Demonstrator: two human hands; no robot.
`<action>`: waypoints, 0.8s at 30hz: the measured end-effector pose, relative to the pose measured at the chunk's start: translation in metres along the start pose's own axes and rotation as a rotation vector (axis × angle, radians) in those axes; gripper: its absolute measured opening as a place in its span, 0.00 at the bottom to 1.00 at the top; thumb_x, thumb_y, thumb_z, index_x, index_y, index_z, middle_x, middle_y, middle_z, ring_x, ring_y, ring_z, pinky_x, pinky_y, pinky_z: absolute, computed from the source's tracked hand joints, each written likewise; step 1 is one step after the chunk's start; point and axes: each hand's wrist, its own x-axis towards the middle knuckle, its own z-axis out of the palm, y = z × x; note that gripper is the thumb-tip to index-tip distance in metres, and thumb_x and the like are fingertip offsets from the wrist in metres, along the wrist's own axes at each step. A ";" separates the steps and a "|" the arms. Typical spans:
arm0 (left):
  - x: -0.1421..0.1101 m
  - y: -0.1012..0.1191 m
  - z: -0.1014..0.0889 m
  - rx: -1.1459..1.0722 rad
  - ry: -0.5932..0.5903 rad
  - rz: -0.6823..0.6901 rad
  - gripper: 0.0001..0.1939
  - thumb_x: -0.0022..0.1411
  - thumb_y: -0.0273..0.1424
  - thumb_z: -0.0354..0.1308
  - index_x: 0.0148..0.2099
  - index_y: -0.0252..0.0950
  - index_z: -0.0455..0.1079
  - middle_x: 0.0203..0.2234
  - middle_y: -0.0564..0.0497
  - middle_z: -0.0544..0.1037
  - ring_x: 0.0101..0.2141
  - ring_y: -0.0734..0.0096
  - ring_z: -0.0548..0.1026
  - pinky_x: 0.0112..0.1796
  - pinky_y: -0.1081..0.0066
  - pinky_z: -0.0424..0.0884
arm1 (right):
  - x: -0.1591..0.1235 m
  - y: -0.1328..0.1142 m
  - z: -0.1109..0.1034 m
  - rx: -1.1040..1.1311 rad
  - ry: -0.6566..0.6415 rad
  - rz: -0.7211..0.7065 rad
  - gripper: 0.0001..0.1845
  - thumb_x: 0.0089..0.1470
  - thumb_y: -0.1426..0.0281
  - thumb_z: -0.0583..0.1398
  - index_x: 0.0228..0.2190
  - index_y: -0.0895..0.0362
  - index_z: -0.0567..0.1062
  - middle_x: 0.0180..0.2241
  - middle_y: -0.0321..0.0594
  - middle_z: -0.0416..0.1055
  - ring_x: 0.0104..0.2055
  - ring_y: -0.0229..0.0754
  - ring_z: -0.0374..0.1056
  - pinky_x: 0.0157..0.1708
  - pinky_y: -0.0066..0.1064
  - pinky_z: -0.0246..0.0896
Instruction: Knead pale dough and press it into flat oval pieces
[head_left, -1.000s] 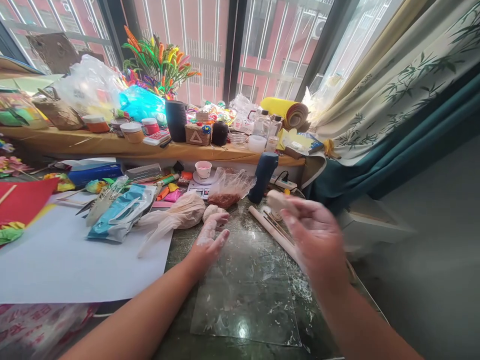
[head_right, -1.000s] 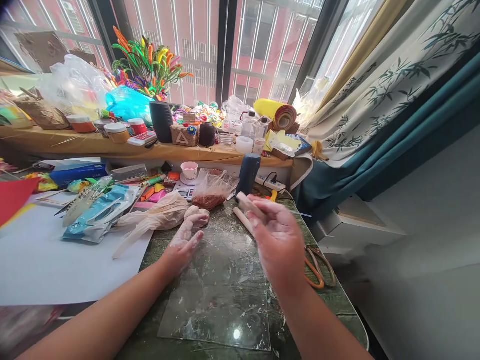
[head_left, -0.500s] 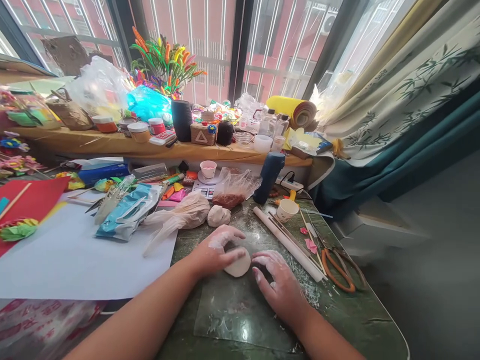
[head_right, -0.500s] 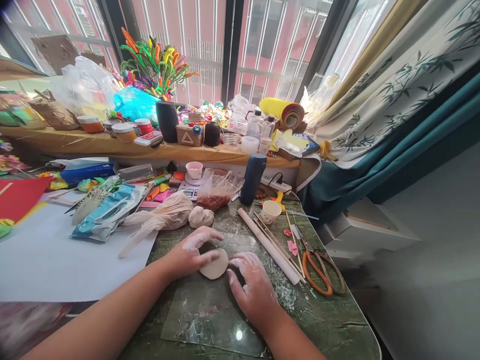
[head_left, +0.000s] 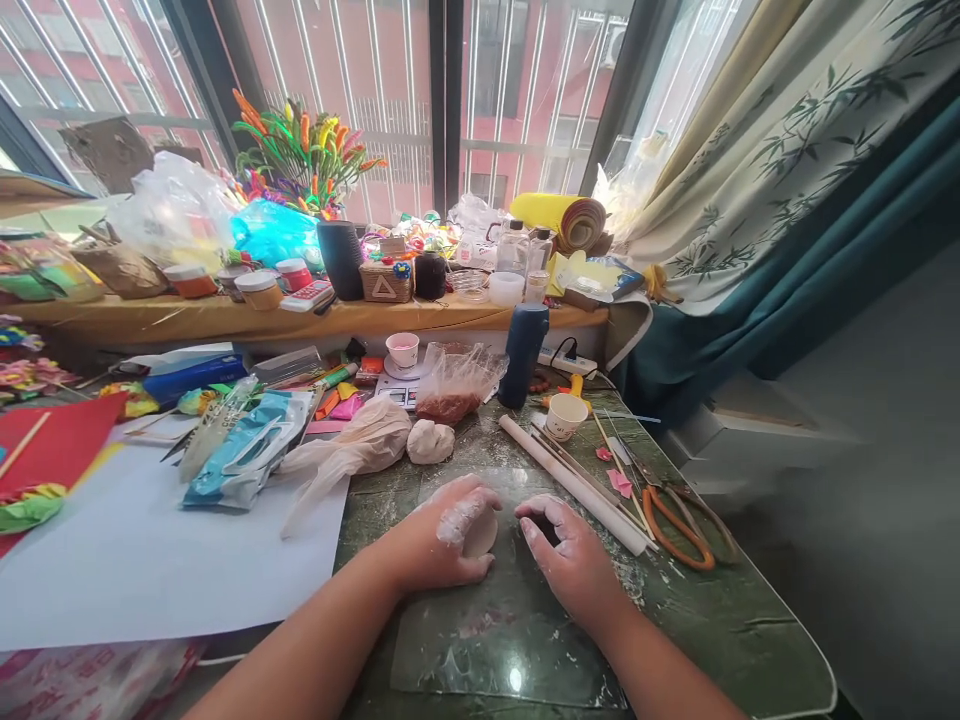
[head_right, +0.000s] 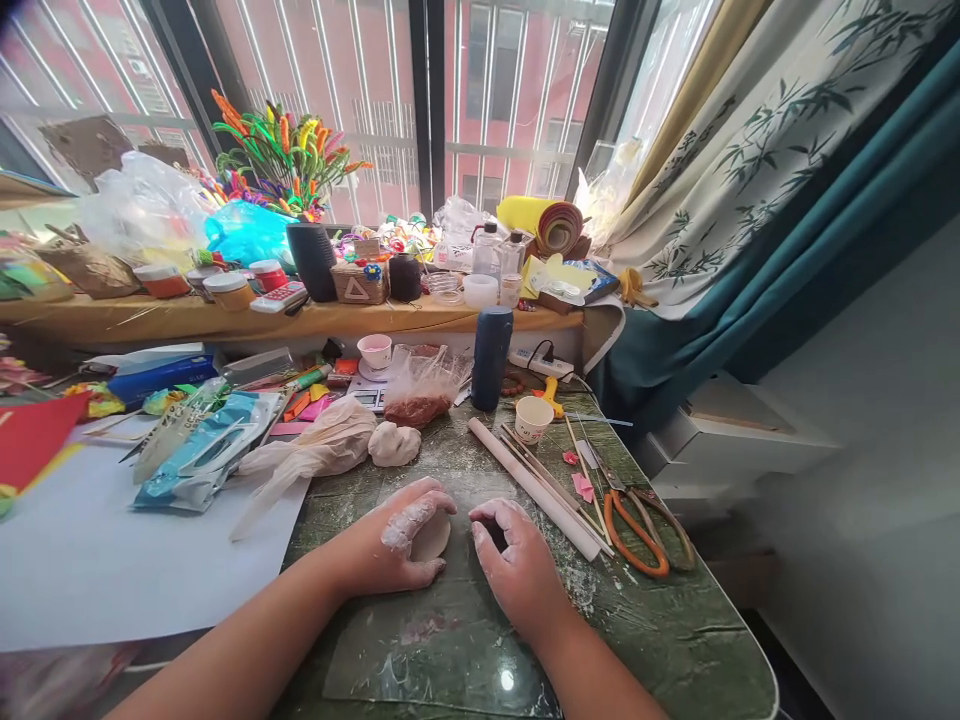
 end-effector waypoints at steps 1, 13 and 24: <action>-0.001 0.000 0.000 -0.014 0.015 0.009 0.28 0.51 0.28 0.67 0.55 0.44 0.66 0.51 0.47 0.70 0.51 0.57 0.71 0.54 0.59 0.70 | -0.001 0.001 0.000 0.006 0.002 0.003 0.09 0.62 0.64 0.57 0.40 0.51 0.76 0.42 0.43 0.76 0.47 0.51 0.71 0.50 0.45 0.66; 0.001 -0.008 0.009 -0.035 0.419 0.018 0.27 0.56 0.27 0.64 0.58 0.44 0.65 0.52 0.45 0.67 0.55 0.58 0.69 0.56 0.58 0.69 | 0.026 -0.032 0.025 0.386 -0.072 0.090 0.22 0.54 0.62 0.66 0.51 0.52 0.75 0.50 0.45 0.76 0.51 0.51 0.73 0.54 0.46 0.68; 0.009 -0.016 0.009 -0.624 0.342 -0.321 0.37 0.50 0.37 0.72 0.60 0.39 0.62 0.46 0.46 0.78 0.46 0.58 0.78 0.48 0.59 0.74 | 0.034 -0.010 0.036 0.743 -0.042 0.274 0.23 0.48 0.52 0.71 0.39 0.55 0.78 0.39 0.45 0.80 0.42 0.52 0.75 0.46 0.44 0.70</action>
